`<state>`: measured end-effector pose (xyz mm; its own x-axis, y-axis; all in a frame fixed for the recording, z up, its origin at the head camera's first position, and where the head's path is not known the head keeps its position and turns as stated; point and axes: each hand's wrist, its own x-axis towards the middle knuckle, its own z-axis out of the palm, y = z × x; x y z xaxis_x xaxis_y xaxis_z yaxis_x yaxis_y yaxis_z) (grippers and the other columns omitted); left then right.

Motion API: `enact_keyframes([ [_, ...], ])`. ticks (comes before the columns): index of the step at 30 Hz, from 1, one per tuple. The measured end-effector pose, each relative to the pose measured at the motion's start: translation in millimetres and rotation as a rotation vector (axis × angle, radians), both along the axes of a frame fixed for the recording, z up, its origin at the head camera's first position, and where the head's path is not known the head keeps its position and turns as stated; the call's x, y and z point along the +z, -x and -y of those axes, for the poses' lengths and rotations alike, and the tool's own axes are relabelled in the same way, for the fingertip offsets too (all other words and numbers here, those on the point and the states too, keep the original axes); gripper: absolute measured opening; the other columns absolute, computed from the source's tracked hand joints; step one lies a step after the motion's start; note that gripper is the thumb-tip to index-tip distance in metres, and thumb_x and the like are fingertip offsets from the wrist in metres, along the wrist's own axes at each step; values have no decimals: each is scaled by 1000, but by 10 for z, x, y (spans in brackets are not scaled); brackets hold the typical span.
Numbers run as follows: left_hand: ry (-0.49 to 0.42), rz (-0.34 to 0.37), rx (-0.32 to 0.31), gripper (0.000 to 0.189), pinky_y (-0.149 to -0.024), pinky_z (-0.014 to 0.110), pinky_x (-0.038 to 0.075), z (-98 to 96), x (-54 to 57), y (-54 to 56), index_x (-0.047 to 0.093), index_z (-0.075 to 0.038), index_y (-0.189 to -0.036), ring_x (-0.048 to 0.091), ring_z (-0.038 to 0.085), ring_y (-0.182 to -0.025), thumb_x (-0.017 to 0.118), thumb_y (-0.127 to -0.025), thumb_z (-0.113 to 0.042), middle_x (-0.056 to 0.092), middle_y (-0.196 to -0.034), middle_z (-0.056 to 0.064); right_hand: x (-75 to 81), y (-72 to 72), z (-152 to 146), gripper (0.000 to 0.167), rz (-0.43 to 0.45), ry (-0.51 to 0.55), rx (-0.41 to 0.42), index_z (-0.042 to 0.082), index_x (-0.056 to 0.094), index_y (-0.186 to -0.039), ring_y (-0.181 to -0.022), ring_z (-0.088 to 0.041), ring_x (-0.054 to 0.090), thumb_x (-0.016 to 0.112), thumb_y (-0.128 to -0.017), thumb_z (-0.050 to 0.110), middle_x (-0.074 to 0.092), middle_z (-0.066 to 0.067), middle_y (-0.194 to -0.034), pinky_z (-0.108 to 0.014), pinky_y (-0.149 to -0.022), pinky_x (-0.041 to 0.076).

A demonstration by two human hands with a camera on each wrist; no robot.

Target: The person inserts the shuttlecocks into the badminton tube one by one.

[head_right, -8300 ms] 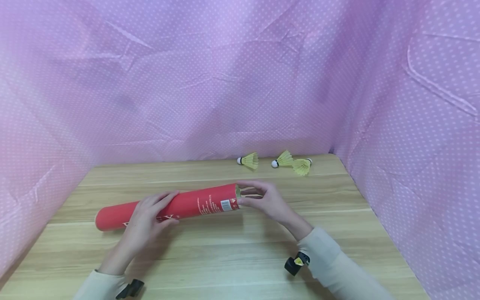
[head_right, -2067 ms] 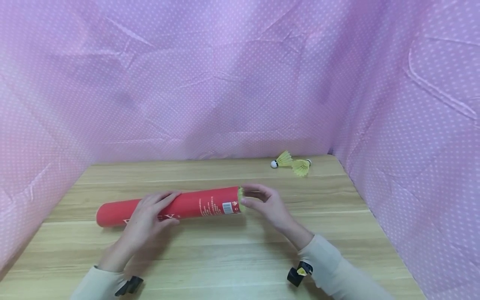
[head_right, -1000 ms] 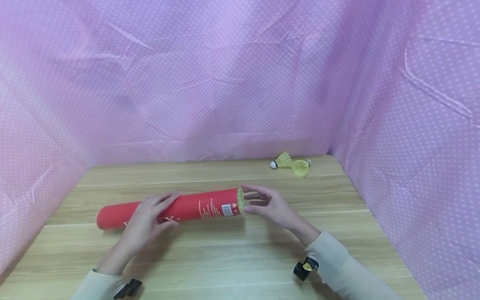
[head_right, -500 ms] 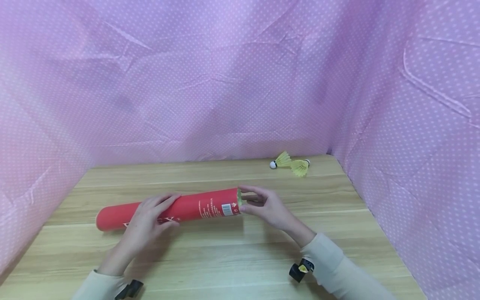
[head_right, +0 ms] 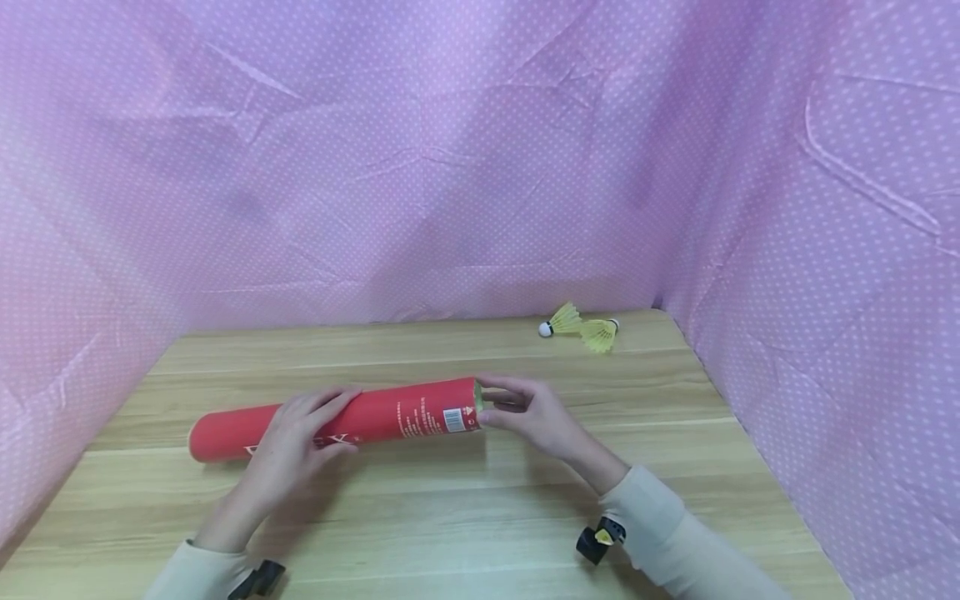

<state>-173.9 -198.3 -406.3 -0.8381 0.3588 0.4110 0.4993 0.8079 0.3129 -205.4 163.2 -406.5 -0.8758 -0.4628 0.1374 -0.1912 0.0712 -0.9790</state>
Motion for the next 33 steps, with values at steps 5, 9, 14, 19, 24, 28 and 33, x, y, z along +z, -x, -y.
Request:
enact_keyframes([
  [5, -13, 7, 12, 84, -110, 56, 30, -3, 21, -3, 59, -18, -143, 52, 37, -121, 95, -67, -19, 60, -133, 13, -2, 12, 13, 55, -23, -6, 1, 3, 55, -143, -126, -37, 57, 75, -91, 8, 59, -22, -137, -37, -93, 55],
  [9, -10, 23, 16, 84, -109, 56, 30, 2, 29, 0, 58, -19, -143, 52, 36, -121, 95, -68, -19, 59, -133, 12, -1, 50, -12, 55, -42, -32, -1, 3, 56, -141, -124, -40, 57, 76, -90, 8, 60, -23, -135, -37, -92, 55],
  [14, -5, 25, 12, 84, -109, 55, 31, 13, 29, 7, 58, -19, -143, 52, 35, -120, 95, -68, -20, 59, -134, 11, -37, 178, -139, 55, -53, -67, -26, 1, 57, -139, -122, -41, 59, 77, -89, 7, 58, -20, -138, -35, -94, 54],
  [19, -4, 19, 11, 83, -108, 55, 32, 32, 34, -4, 58, -19, -143, 52, 35, -120, 95, -69, -19, 59, -135, 12, -109, 404, -437, 51, -82, -88, -147, -3, 58, -136, -119, -45, 59, 75, -89, 4, 60, -23, -133, -29, -93, 53],
  [24, -9, 28, 21, 83, -108, 54, 32, 46, 30, -7, 58, -19, -143, 51, 36, -121, 95, -69, -19, 59, -135, 12, -194, 622, -782, 43, -220, -198, -377, -7, 61, -128, -112, -46, 61, 76, -89, 5, 63, -26, -125, -34, -91, 55],
  [28, -11, 28, 29, 84, -108, 54, 32, 63, 19, -8, 58, -19, -144, 51, 35, -121, 95, -69, -20, 58, -135, 11, -235, 786, -1034, 45, -386, -433, -544, -5, 63, -126, -109, -45, 60, 80, -87, 9, 62, -26, -123, -53, -94, 51],
  [33, -8, 17, 22, 85, -108, 54, 32, 82, 0, -4, 57, -20, -144, 51, 35, -121, 95, -68, -20, 59, -135, 11, -249, 939, -1279, 58, -512, -746, -557, 2, 57, -134, -115, -45, 52, 82, -83, 10, 51, -25, -132, -64, -99, 41],
])
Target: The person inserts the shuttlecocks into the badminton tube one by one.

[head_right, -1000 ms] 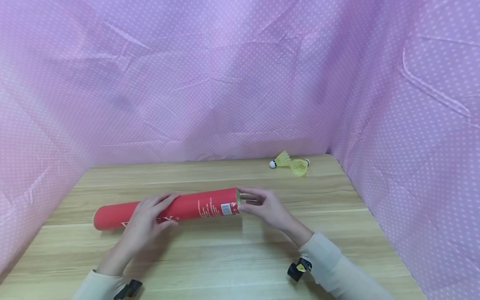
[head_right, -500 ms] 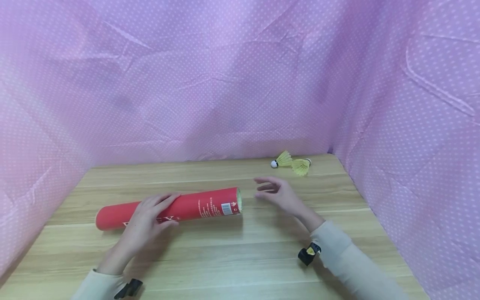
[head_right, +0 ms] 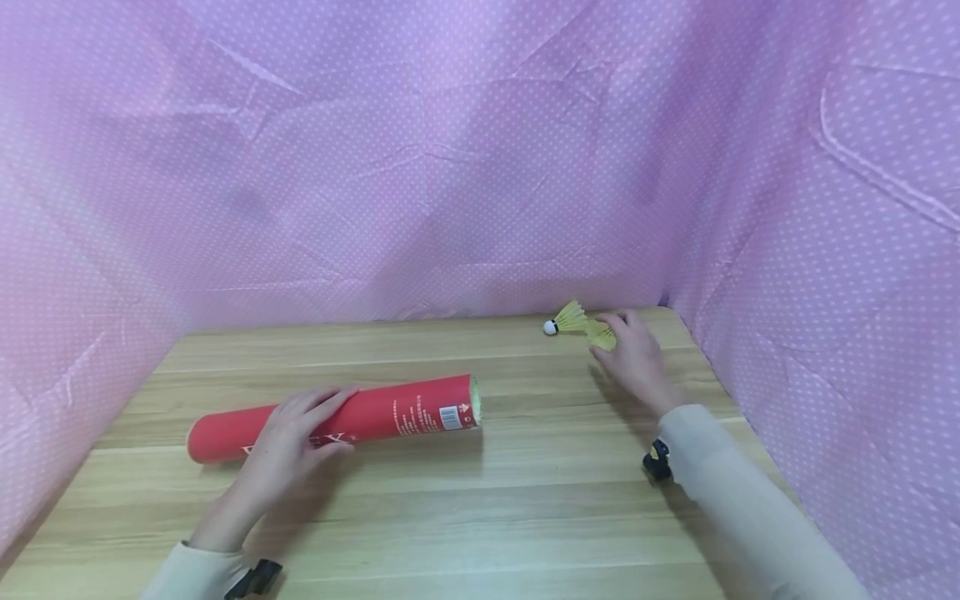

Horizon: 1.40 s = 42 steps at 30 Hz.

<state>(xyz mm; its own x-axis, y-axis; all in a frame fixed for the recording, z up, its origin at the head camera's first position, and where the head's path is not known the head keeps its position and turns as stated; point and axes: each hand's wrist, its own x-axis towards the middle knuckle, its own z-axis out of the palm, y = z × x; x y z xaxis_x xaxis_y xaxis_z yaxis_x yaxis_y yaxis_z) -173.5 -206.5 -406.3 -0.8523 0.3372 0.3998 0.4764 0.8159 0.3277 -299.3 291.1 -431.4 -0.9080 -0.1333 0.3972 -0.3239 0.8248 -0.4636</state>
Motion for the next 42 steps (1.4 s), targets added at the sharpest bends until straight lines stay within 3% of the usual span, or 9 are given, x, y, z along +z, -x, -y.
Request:
enact_keyframes([
  [7, 5, -2, -1, 86, -109, 53, 32, 20, -9, -1, 56, -22, -145, 52, 36, -121, 95, -68, -20, 59, -135, 10, 2, 157, -176, 59, -190, -343, 156, 3, 59, -132, -109, -45, 54, 82, -77, 6, 57, -25, -122, -62, -96, 42],
  [11, 5, -3, -6, 85, -108, 53, 32, 19, -14, 3, 57, -22, -144, 52, 35, -121, 95, -68, -20, 59, -134, 10, -45, 234, -229, 58, -277, -503, 213, 4, 57, -134, -110, -44, 53, 79, -81, 11, 55, -24, -122, -62, -95, 43],
  [14, 4, -2, -11, 84, -108, 53, 32, 15, -13, 6, 57, -21, -144, 52, 35, -121, 95, -69, -20, 60, -134, 11, -78, 280, -260, 60, -303, -614, 225, 2, 54, -137, -111, -44, 53, 77, -81, 8, 53, -25, -124, -60, -91, 46],
  [18, 4, 2, -11, 85, -108, 53, 32, 6, -8, 7, 57, -22, -144, 52, 36, -121, 95, -69, -20, 59, -135, 11, -94, 312, -277, 74, -278, -692, 232, -3, 48, -141, -117, -44, 52, 73, -72, -10, 51, -28, -131, -58, -91, 48],
  [22, 3, 8, -9, 84, -108, 53, 32, -8, -8, 5, 57, -21, -144, 51, 36, -122, 95, -69, -20, 59, -135, 11, -94, 333, -273, 75, -264, -707, 242, -6, 45, -143, -120, -44, 52, 70, -72, -13, 50, -28, -135, -58, -94, 48],
  [27, 5, 36, 0, 84, -108, 54, 33, -29, 4, -8, 57, -21, -145, 50, 34, -123, 94, -69, -21, 57, -137, 9, -104, 351, -279, 72, -278, -716, 256, -6, 48, -139, -114, -42, 54, 71, -71, -12, 53, -26, -127, -53, -91, 49],
  [32, 6, 47, 3, 84, -109, 54, 32, -35, 9, -2, 57, -22, -145, 50, 33, -124, 94, -69, -22, 57, -138, 9, -104, 347, -290, 64, -268, -649, 250, -3, 51, -135, -112, -42, 55, 68, -73, -13, 56, -25, -125, -55, -91, 49],
  [39, 1, 16, -3, 85, -107, 54, 33, -24, -5, 17, 57, -21, -144, 52, 35, -121, 95, -68, -19, 58, -135, 10, -82, 308, -367, 52, -216, -559, 176, -3, 53, -130, -108, -44, 56, 60, -79, -11, 57, -25, -119, -60, -93, 45],
  [42, -3, 22, 0, 85, -107, 54, 33, -24, -3, 20, 57, -22, -144, 52, 35, -121, 95, -68, -19, 59, -135, 10, -36, 290, -415, 46, -216, -513, 126, 0, 55, -126, -101, -44, 59, 65, -81, -4, 61, -23, -110, -58, -89, 47],
])
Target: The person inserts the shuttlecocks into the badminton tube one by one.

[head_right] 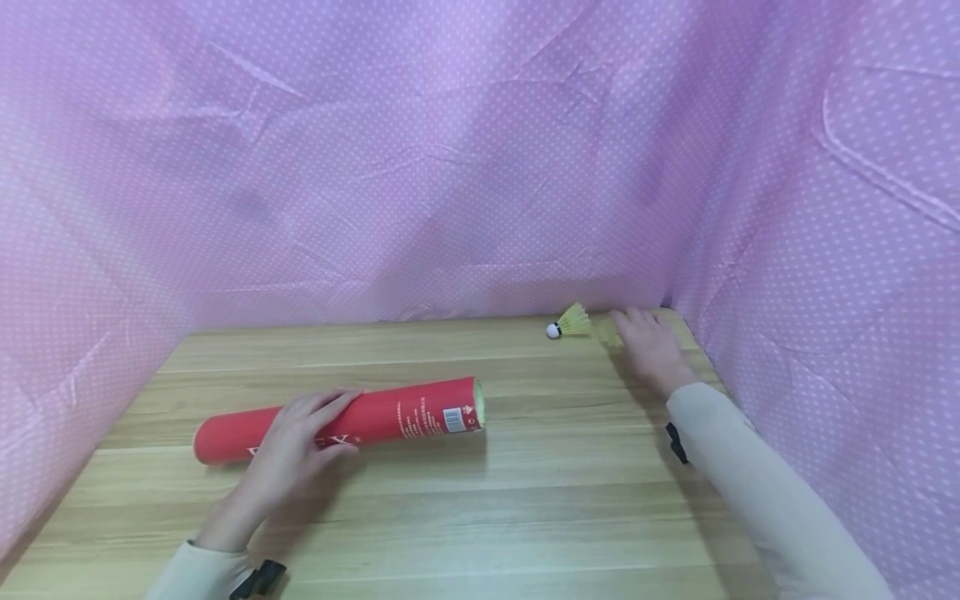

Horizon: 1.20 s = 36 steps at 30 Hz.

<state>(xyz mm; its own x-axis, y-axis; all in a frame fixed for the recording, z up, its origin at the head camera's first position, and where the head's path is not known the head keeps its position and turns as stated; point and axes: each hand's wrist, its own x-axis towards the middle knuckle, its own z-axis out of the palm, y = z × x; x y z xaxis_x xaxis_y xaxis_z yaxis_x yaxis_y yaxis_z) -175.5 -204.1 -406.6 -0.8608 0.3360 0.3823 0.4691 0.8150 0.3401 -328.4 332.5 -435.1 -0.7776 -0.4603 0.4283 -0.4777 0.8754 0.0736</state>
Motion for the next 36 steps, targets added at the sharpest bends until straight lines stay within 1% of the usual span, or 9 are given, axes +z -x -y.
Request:
enact_keyframes([
  [3, -4, 18, 9, 84, -108, 54, 33, -3, 19, -9, 56, -21, -145, 51, 35, -122, 94, -69, -20, 59, -136, 11, 76, -73, -22, 45, 78, 131, -64, 1, 56, -124, -102, -46, 59, 75, -83, 8, 63, -24, -108, -59, -92, 46],
  [6, -9, 30, 22, 84, -108, 54, 33, 0, 39, -16, 56, -21, -145, 50, 36, -123, 94, -70, -20, 59, -136, 12, 127, -181, -15, 54, 202, 313, -144, -2, 55, -128, -116, -49, 52, 80, -84, 16, 59, -29, -121, -62, -102, 38],
  [10, -13, 27, 27, 84, -107, 55, 34, -4, 43, -11, 57, -20, -144, 50, 35, -123, 94, -70, -20, 59, -136, 12, 125, -298, -10, 57, 278, 499, -203, -10, 53, -129, -120, -50, 46, 79, -81, 5, 51, -32, -128, -64, -104, 34],
  [14, -15, 30, 31, 83, -107, 55, 34, -16, 40, -11, 57, -19, -144, 50, 35, -123, 94, -70, -20, 58, -137, 11, 122, -412, 9, 58, 339, 693, -219, -11, 50, -130, -113, -50, 51, 78, -81, 0, 51, -31, -127, -61, -97, 41],
  [21, -13, 41, 30, 84, -108, 55, 33, -31, 36, -12, 56, -20, -145, 50, 34, -123, 94, -70, -22, 58, -137, 11, 198, -644, 87, 60, 466, 933, -247, -9, 46, -136, -112, -45, 58, 77, -89, 11, 52, -33, -131, -18, -82, 49],
  [24, -15, 46, 32, 85, -108, 54, 32, -36, 37, -12, 56, -21, -145, 50, 34, -123, 94, -70, -22, 58, -137, 10, 244, -756, 171, 62, 503, 1009, -218, -9, 45, -138, -106, -26, 62, 77, -90, 13, 52, -32, -132, -10, -77, 48],
  [28, -14, 46, 29, 85, -108, 54, 33, -45, 35, 1, 56, -20, -145, 50, 34, -123, 94, -69, -22, 58, -137, 10, 303, -919, 317, 56, 619, 1194, -138, -6, 43, -137, -93, -2, 63, 72, -92, 9, 59, -19, -123, -16, -79, 53],
  [33, -11, 53, 32, 85, -106, 55, 34, -66, 43, 8, 56, -21, -145, 50, 34, -123, 95, -69, -22, 57, -137, 10, 332, -1070, 546, 43, 816, 1520, 49, 0, 45, -129, -91, -10, 68, 64, -92, -8, 62, -1, -108, -29, -88, 56],
  [36, -9, 61, 35, 85, -107, 55, 34, -75, 50, 10, 56, -21, -146, 49, 34, -124, 94, -69, -22, 56, -138, 9, 335, -1135, 710, 42, 912, 1599, 138, 1, 45, -129, -99, -13, 67, 61, -93, -12, 62, -4, -112, -35, -95, 53],
])
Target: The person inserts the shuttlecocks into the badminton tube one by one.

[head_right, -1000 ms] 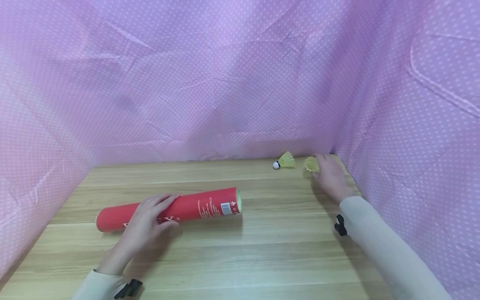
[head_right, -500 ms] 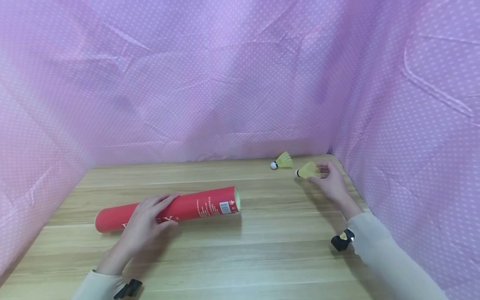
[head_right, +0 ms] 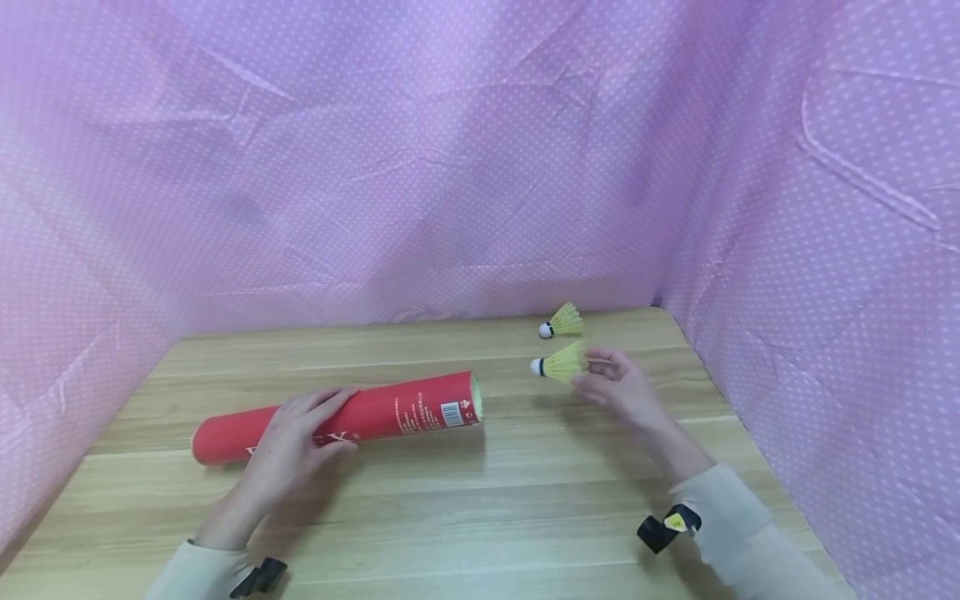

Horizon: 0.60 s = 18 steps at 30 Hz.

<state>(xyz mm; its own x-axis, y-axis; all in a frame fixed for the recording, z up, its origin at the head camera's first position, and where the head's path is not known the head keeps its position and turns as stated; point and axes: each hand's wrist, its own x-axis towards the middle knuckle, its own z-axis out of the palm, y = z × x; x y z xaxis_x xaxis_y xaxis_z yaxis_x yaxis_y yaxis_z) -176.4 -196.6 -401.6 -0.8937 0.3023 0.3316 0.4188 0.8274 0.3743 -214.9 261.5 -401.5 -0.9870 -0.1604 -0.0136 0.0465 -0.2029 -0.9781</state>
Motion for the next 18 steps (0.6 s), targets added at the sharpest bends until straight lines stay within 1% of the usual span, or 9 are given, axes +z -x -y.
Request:
enact_keyframes([
  [4, -3, -2, -5, 86, -107, 55, 35, -1, -3, 15, 56, -21, -146, 49, 33, -124, 94, -69, -22, 57, -138, 9, 11, -71, 232, 42, 23, 61, 86, 3, 46, -129, -106, -15, 64, 60, -93, -11, 61, -6, -118, -39, -100, 50],
  [10, -6, -18, -4, 85, -106, 55, 35, -28, -5, 22, 57, -19, -144, 50, 35, -123, 95, -68, -21, 58, -136, 11, 5, -121, 524, 41, 33, 105, 184, 7, 50, -127, -108, -19, 63, 61, -91, -11, 59, -9, -120, -43, -100, 50],
  [14, -3, -17, -6, 84, -106, 55, 35, -42, -2, 21, 58, -18, -144, 50, 36, -123, 95, -68, -21, 58, -137, 11, 2, -148, 690, 43, 71, 87, 211, 4, 49, -128, -108, -20, 61, 63, -90, -9, 56, -11, -120, -43, -101, 50],
  [18, 3, -18, -17, 83, -106, 55, 35, -55, 0, 21, 57, -19, -144, 50, 36, -123, 94, -70, -21, 57, -137, 11, -4, -162, 817, 53, 96, 4, 221, -1, 43, -137, -113, -23, 59, 67, -90, -4, 52, -17, -128, -42, -100, 50],
])
